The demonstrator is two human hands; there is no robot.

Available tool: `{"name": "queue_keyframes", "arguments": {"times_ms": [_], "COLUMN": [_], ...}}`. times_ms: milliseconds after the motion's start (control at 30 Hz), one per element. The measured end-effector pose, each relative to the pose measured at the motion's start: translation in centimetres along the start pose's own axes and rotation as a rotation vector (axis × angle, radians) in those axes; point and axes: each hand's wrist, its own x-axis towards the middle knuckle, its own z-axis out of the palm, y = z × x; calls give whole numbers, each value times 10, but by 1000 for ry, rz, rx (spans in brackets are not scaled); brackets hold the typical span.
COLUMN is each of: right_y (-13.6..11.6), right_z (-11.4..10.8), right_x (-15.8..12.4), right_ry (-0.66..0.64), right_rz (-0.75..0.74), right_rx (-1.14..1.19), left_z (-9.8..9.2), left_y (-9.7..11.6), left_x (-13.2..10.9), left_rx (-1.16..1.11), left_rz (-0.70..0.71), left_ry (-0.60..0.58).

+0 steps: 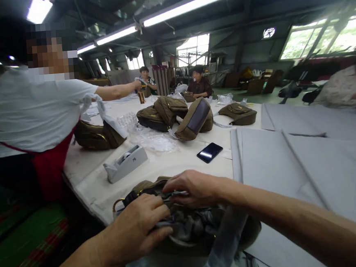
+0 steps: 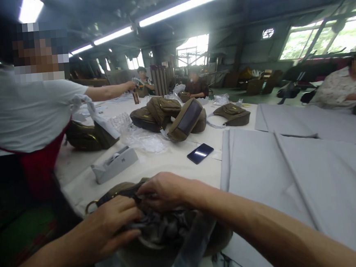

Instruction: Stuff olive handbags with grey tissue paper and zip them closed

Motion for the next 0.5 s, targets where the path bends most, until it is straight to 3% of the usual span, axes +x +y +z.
{"name": "queue_keyframes", "arguments": {"times_ms": [33, 100, 200, 267, 333, 400, 500], "right_y": [-3, -11, -21, -24, -24, -19, -3], "right_z": [-10, -18, 3, 20, 26, 22, 20], "right_x": [-16, -48, -87, -105, -117, -124, -128], "right_ry": [38, -19, -187, -207, -169, -108, 17], "right_rz": [36, 86, 101, 118, 152, 161, 103], "right_rx": [-24, -118, -315, -416, -426, -365, -376], "left_z": [-3, 1, 29, 51, 65, 62, 41], "left_y": [5, 15, 23, 21, 15, 8, 1], "left_x": [7, 28, 64, 85, 97, 103, 104], "left_rx": [-46, -81, 4, 112, 193, 198, 50], "left_rz": [-30, -36, 148, 285, 297, 272, 262], "left_ry": [-1, -30, -151, -220, -256, -301, -343]}}
